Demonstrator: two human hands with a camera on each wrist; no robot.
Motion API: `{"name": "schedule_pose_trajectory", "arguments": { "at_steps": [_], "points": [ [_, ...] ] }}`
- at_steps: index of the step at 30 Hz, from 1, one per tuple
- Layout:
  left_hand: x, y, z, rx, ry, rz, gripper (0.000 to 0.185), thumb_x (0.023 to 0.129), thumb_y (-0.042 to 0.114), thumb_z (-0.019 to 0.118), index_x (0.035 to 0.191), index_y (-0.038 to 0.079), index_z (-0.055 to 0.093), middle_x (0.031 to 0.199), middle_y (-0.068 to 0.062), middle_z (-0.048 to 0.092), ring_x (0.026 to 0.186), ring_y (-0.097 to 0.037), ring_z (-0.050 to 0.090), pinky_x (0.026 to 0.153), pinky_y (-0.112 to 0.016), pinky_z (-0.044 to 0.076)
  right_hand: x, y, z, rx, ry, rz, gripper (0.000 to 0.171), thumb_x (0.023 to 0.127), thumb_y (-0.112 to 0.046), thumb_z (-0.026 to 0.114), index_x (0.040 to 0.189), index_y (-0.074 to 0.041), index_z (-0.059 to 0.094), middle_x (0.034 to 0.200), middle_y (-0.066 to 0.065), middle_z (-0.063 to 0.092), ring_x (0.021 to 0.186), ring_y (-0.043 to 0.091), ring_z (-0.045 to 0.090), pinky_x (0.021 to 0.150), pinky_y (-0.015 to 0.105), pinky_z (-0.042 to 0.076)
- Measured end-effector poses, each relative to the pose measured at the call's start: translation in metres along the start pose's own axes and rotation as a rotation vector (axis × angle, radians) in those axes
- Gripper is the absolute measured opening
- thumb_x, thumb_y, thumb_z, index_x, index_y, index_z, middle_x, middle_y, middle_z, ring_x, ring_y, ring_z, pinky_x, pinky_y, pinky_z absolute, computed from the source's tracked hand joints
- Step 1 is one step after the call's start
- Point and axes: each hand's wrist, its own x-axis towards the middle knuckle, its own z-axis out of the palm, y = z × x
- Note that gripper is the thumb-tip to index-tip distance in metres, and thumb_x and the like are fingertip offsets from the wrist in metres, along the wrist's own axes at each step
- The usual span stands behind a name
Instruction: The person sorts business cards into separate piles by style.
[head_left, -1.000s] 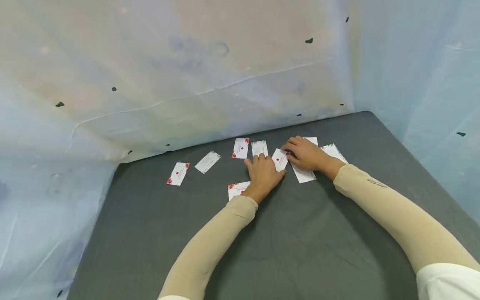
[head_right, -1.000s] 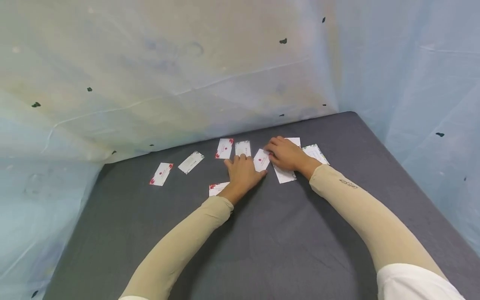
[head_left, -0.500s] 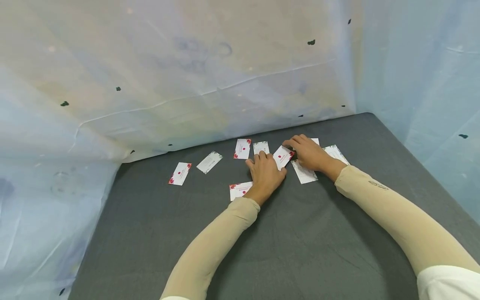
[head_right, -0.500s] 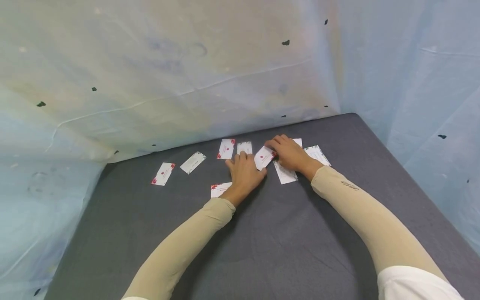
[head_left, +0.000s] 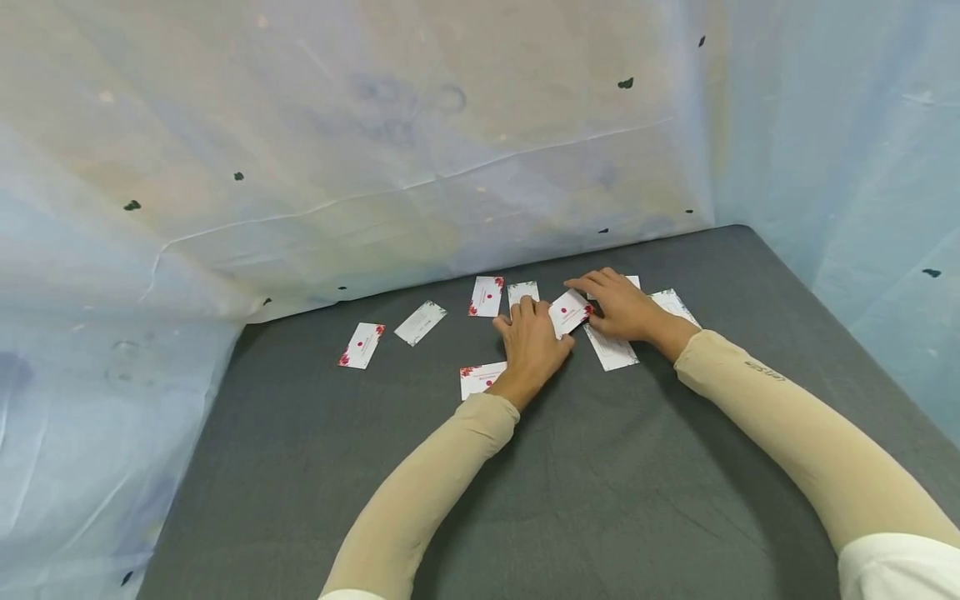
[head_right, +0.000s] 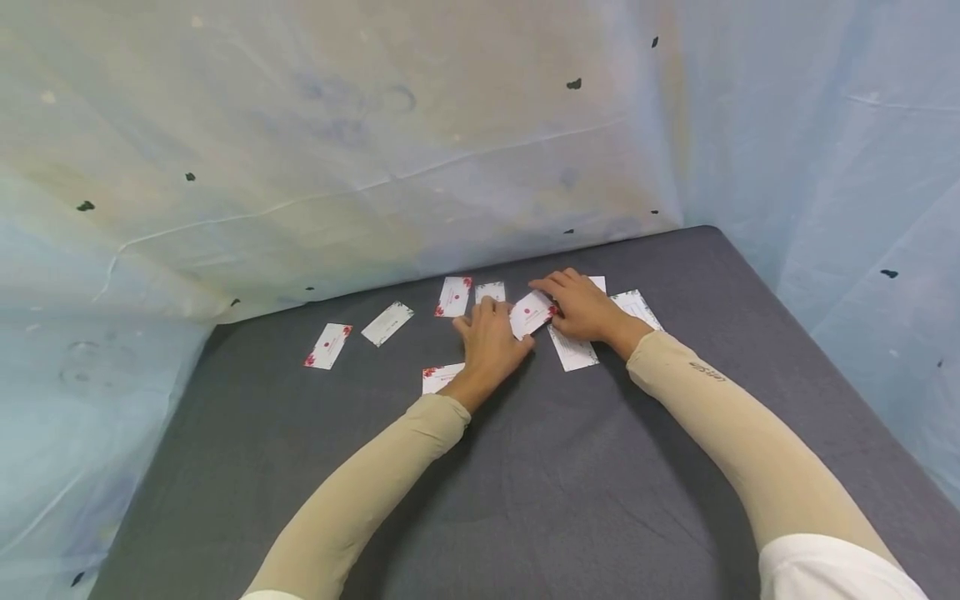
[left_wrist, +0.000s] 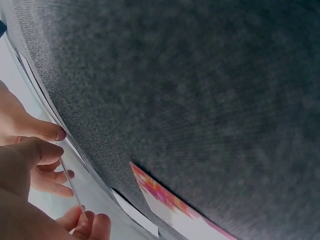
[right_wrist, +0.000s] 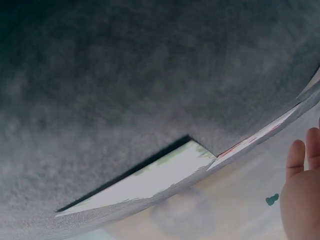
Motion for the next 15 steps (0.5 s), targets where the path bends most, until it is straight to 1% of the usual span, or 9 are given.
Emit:
{"name": "schedule_pose_trajectory", "arguments": {
  "at_steps": [5, 8, 11, 15],
  "points": [
    [0.0003, 0.0009, -0.0007, -0.024, -0.008, 0.0, 0.053, 0.078, 0.042, 0.079, 0.122, 0.015, 0.064, 0.119, -0.004, 0.055, 0.11, -0.024, 0.053, 0.091, -0.049, 0.031, -0.0015, 0.0007, -0.0013, 0.011, 0.001, -0.003, 0.059, 0.082, -0.006, 0.068, 0.139, -0.008, 0.055, 0.133, 0.016, 0.057, 0.119, 0.036, 0.05, 0.102, 0.055, 0.038],
    [-0.0004, 0.0019, 0.0001, -0.028, 0.0, 0.008, 0.053, 0.078, 0.041, 0.08, 0.122, 0.015, 0.064, 0.118, -0.004, 0.055, 0.109, -0.024, 0.052, 0.09, -0.048, 0.03, -0.0022, -0.0006, -0.0013, 0.02, 0.003, 0.008, 0.057, 0.081, -0.006, 0.069, 0.136, -0.007, 0.056, 0.134, 0.015, 0.056, 0.121, 0.035, 0.049, 0.104, 0.054, 0.038],
    [-0.0008, 0.0014, -0.0001, -0.026, 0.014, 0.013, 0.054, 0.076, 0.04, 0.081, 0.122, 0.015, 0.064, 0.118, -0.005, 0.054, 0.109, -0.025, 0.05, 0.09, -0.048, 0.031, -0.0026, -0.0036, -0.0017, 0.039, 0.018, 0.014, 0.055, 0.08, -0.006, 0.069, 0.133, -0.005, 0.056, 0.133, 0.016, 0.055, 0.12, 0.036, 0.049, 0.103, 0.054, 0.038],
    [-0.0008, -0.0009, -0.002, -0.04, 0.017, 0.003, 0.057, 0.075, 0.042, 0.083, 0.123, 0.019, 0.062, 0.118, -0.006, 0.051, 0.111, -0.025, 0.047, 0.09, -0.048, 0.03, -0.0042, -0.0074, -0.0025, 0.081, 0.042, 0.026, 0.054, 0.079, -0.005, 0.069, 0.131, -0.003, 0.056, 0.13, 0.017, 0.055, 0.118, 0.036, 0.049, 0.102, 0.054, 0.038]
  ]
}}
